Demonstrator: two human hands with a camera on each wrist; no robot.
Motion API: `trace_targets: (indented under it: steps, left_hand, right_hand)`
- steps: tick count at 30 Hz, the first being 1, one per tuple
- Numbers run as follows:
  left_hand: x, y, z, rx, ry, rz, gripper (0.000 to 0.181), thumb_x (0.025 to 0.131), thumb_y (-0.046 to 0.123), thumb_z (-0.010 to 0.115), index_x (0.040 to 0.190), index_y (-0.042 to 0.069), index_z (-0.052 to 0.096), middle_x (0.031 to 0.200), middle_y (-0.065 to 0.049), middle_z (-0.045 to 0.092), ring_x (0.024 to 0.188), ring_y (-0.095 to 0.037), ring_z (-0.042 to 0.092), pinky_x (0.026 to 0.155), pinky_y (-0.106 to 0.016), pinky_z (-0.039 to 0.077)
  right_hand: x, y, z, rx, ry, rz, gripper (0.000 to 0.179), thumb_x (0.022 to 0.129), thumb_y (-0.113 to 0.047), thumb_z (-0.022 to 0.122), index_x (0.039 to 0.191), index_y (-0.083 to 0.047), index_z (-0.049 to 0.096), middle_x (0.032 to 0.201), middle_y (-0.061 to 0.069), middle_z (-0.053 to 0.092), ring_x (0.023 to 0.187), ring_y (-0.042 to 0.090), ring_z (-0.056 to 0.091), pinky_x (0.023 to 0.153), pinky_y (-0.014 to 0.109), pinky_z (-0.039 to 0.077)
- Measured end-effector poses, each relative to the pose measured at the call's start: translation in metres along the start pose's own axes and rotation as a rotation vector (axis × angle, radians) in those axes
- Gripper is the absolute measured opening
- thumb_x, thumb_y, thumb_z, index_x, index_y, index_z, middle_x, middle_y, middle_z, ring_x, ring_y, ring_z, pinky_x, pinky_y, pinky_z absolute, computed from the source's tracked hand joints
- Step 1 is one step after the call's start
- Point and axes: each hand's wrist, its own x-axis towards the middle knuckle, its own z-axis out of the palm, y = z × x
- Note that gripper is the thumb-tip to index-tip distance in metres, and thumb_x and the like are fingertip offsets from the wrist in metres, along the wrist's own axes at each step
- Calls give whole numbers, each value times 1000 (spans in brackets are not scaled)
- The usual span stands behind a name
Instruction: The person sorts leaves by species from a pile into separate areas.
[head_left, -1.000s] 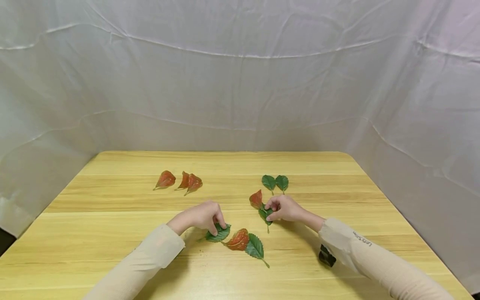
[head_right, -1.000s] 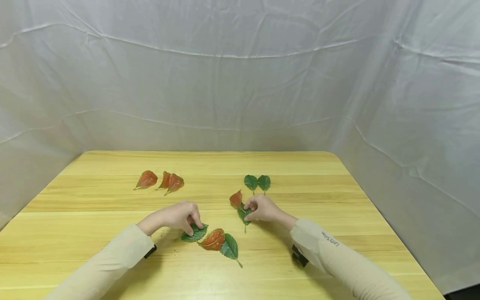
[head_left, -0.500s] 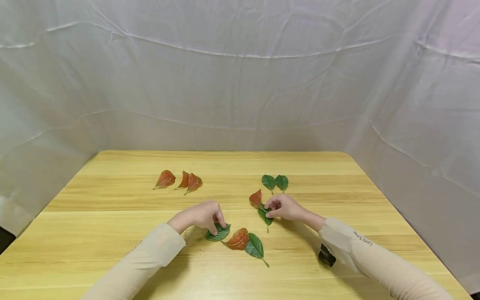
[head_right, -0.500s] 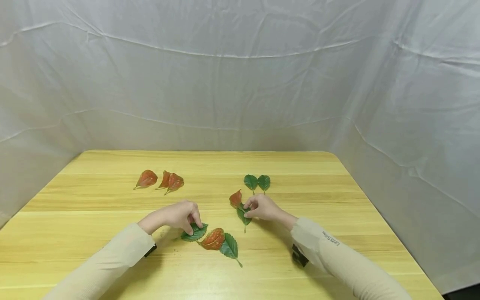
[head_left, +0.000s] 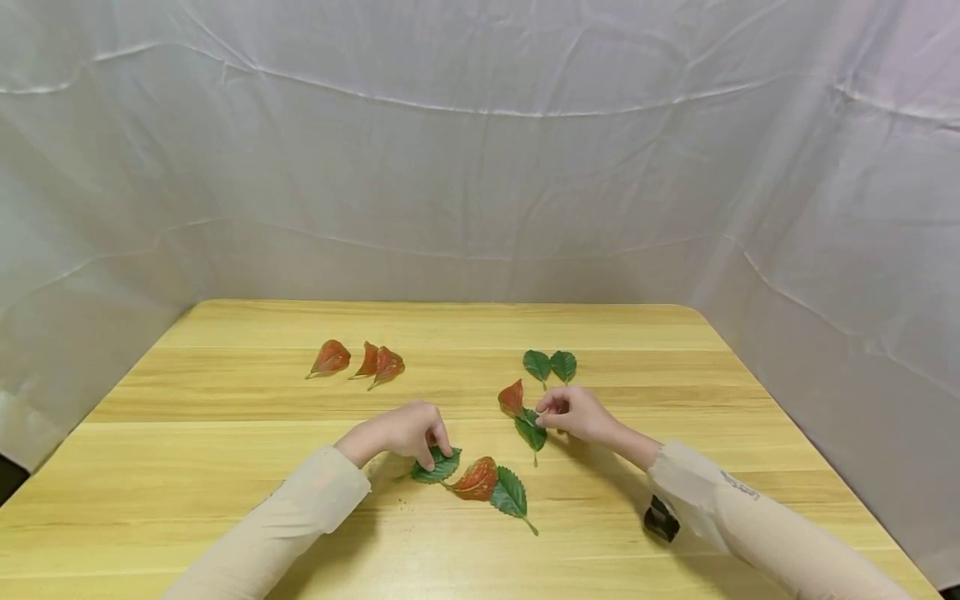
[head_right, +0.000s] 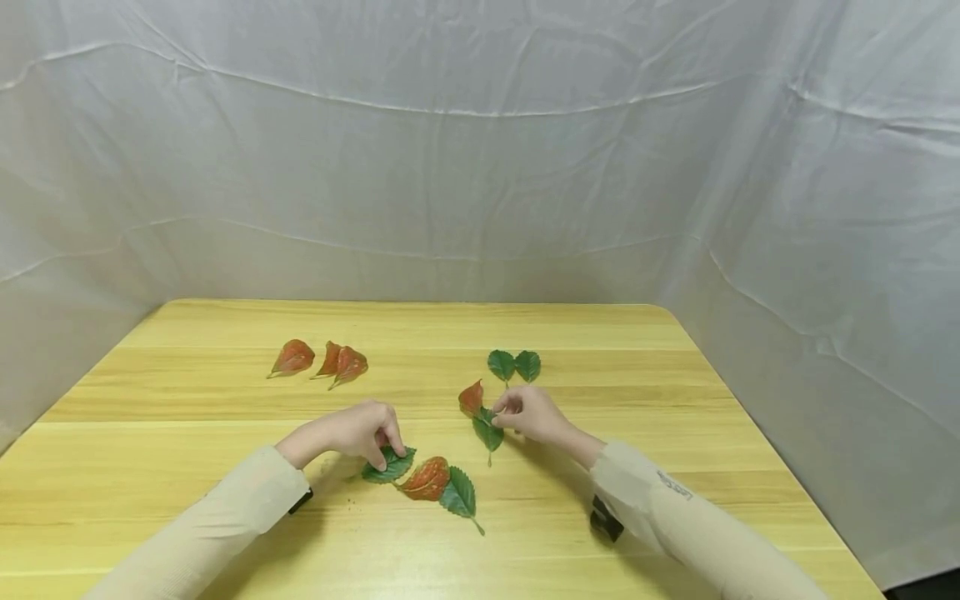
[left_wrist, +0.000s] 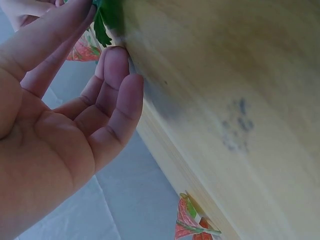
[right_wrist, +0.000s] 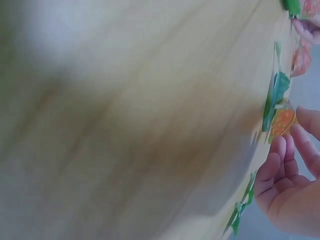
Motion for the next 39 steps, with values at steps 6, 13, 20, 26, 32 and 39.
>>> trace_targets:
  steps: [6, 13, 20, 26, 32, 39]
  left_hand:
    - [0, 0, 0, -7, -5, -14, 20, 65, -6, 75, 82, 5, 72, 84, -1, 66, 62, -6, 45, 56, -21, 41]
    - [-1, 0, -1, -14, -3, -6, 20, 65, -5, 75, 82, 4, 72, 84, -1, 66, 67, -8, 49, 60, -22, 43]
    - [-2, 1, -1, -8, -2, -20, 19, 65, -4, 75, 82, 6, 72, 85, 0, 66, 71, -10, 53, 63, -23, 45]
    - [-1, -1, -1, -30, -6, -13, 19, 65, -4, 75, 80, 7, 72, 83, 2, 66, 73, -11, 55, 66, -26, 47]
    - [3, -13, 3, -29, -13, 32, 18, 66, -2, 76, 80, 10, 73, 82, 4, 65, 72, -9, 54, 65, -26, 47]
    - [-2, 1, -1, -27, -5, -24, 19, 66, -4, 75, 81, 7, 72, 84, 2, 65, 73, -10, 53, 65, -24, 46]
  right_hand:
    - [-8, -11, -1, 54, -22, -51, 14, 75, 0, 68, 85, 8, 63, 67, 4, 55, 56, 10, 45, 48, 18, 37]
    - [-15, -12, 6, 62, -81, -50, 14, 76, -3, 68, 86, 5, 64, 67, 0, 54, 57, 8, 45, 51, 19, 39]
    - [-24, -19, 13, 103, -149, -40, 15, 76, -5, 68, 88, 4, 64, 69, 0, 55, 56, 6, 44, 49, 18, 37]
    - [-31, -25, 18, 112, -198, -62, 15, 78, -5, 67, 89, 4, 63, 69, -1, 55, 56, 6, 44, 49, 18, 37]
    - [-34, -29, 22, 140, -236, -80, 16, 77, -5, 67, 90, 4, 63, 70, 0, 57, 58, 6, 48, 53, 19, 41]
    - [-38, -32, 24, 178, -291, -110, 17, 77, -4, 67, 90, 6, 62, 70, 1, 58, 57, 4, 47, 51, 18, 39]
